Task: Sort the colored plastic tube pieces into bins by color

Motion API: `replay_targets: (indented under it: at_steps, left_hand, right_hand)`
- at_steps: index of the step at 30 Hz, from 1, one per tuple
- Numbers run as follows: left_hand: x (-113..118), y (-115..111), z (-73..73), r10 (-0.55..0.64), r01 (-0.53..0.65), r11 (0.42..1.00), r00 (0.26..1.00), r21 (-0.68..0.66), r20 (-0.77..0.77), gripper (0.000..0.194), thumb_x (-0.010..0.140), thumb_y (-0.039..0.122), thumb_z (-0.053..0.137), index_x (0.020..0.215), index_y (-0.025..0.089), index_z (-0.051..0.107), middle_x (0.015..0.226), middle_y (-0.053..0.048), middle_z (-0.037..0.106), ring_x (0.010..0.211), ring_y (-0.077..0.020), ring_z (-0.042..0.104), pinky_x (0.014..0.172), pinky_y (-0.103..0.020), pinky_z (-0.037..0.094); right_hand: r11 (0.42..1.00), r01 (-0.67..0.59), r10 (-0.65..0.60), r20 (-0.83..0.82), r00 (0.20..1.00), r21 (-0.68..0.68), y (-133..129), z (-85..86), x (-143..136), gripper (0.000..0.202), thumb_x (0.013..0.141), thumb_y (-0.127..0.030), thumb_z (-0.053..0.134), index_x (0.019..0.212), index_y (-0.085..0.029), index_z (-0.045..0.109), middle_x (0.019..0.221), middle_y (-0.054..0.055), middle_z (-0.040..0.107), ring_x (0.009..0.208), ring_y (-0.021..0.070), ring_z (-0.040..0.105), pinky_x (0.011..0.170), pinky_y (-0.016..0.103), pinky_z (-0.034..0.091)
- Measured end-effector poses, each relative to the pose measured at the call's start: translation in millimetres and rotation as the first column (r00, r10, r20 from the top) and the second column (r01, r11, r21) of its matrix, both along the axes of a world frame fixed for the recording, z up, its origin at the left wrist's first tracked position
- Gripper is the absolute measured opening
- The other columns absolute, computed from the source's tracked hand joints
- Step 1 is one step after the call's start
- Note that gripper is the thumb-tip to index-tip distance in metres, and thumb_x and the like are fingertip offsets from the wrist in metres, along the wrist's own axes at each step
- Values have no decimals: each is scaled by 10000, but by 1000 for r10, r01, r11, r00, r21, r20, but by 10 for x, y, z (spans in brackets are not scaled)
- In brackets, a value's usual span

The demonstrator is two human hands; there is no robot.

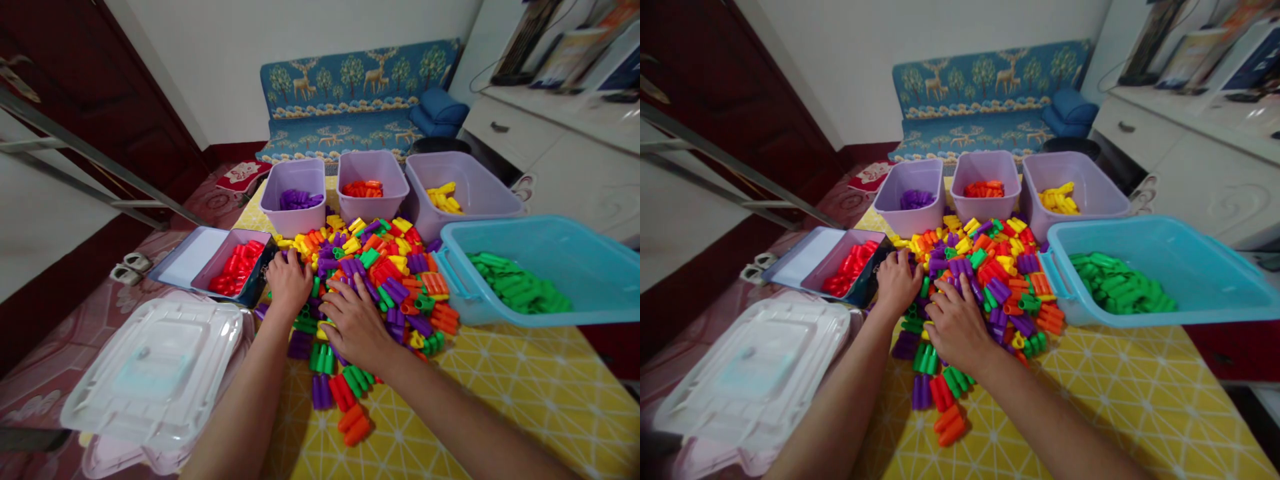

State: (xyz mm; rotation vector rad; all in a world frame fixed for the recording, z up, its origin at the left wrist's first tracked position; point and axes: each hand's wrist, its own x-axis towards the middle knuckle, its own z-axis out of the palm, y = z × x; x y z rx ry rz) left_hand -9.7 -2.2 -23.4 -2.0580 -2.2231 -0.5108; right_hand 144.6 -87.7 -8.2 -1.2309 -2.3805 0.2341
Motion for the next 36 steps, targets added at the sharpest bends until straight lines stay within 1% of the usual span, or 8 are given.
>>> replay_targets:
  at_steps: [5, 11, 17, 20, 24, 26, 30, 36]
  left_hand:
    - [-10, 14, 94, 8, -10, 994, 1000, -107, -16, 581, 857, 418, 501, 1347, 109, 464, 1152, -251, 550, 1065, -397, 541, 869, -502, 429]
    - [-5, 6, 15, 38, -34, 992, 999, -123, 33, 610, 885, 461, 446, 1405, 143, 409, 1114, -252, 567, 1035, -396, 584, 861, -505, 432]
    - [-105, 32, -65, 47, -17, 995, 947, -97, 317, 588, 822, 429, 561, 1354, 198, 466, 1067, -176, 631, 958, -329, 637, 844, -455, 471]
    - [-198, 99, -114, -16, 44, 999, 773, -28, 634, 484, 719, 339, 679, 1176, 202, 598, 1003, -83, 667, 926, -247, 638, 869, -383, 484]
    - [-195, 119, -55, -50, 135, 991, 281, 12, 958, 485, 647, 316, 739, 1099, 178, 629, 925, -30, 679, 795, -161, 642, 778, -302, 528]
    - [-119, 94, 40, -63, 211, 977, 165, 28, 984, 538, 651, 313, 746, 1157, 184, 613, 948, -34, 687, 792, -158, 649, 779, -302, 535]
    - [110, 46, 254, -207, 387, 915, 214, 112, 955, 591, 716, 271, 709, 1283, 201, 556, 1160, -59, 664, 1017, -204, 634, 952, -346, 485]
    - [482, 37, 487, -444, 652, 745, 330, 138, 833, 584, 827, 287, 620, 1388, 235, 465, 1382, -45, 544, 1276, -241, 496, 1094, -384, 374]
  right_hand:
    - [1000, 1, -1, -1, 1000, -8, 1, -9, -2, 196, 862, -289, 607, 1009, -175, 666, 1118, 66, 668, 1298, 251, 410, 1170, 557, 33]
    - [1000, -3, 3, -8, 1000, 0, -1, -17, -10, 195, 865, -290, 601, 1007, -175, 668, 1129, 68, 668, 1298, 253, 409, 1169, 560, 44]
    - [1000, 1, -1, -14, 1000, 7, -4, -30, -15, 196, 855, -294, 613, 1009, -191, 675, 1102, 75, 679, 1292, 261, 415, 1163, 575, 53]
    - [1000, 2, -2, -13, 1000, 7, -6, -24, -14, 191, 856, -288, 609, 1011, -195, 672, 1088, 68, 681, 1292, 256, 414, 1165, 568, 61]
    - [1000, 6, -6, 6, 1000, 13, -1, -28, -9, 197, 852, -312, 615, 1004, -198, 671, 1086, 67, 669, 1285, 258, 413, 1165, 562, 73]
    - [1000, 8, -9, 22, 1000, 21, 2, -33, -10, 176, 848, -324, 619, 954, -196, 676, 1052, 69, 669, 1266, 260, 424, 1164, 560, 81]
    - [1000, 15, -16, 42, 999, 21, 5, -37, -20, 138, 827, -293, 634, 921, -201, 678, 977, 59, 679, 1206, 263, 463, 1163, 565, 72]
    - [1000, 7, -7, -1, 1000, 17, 7, -50, 6, 205, 811, -309, 649, 996, -222, 671, 1123, 64, 670, 1222, 274, 459, 1162, 556, 76]
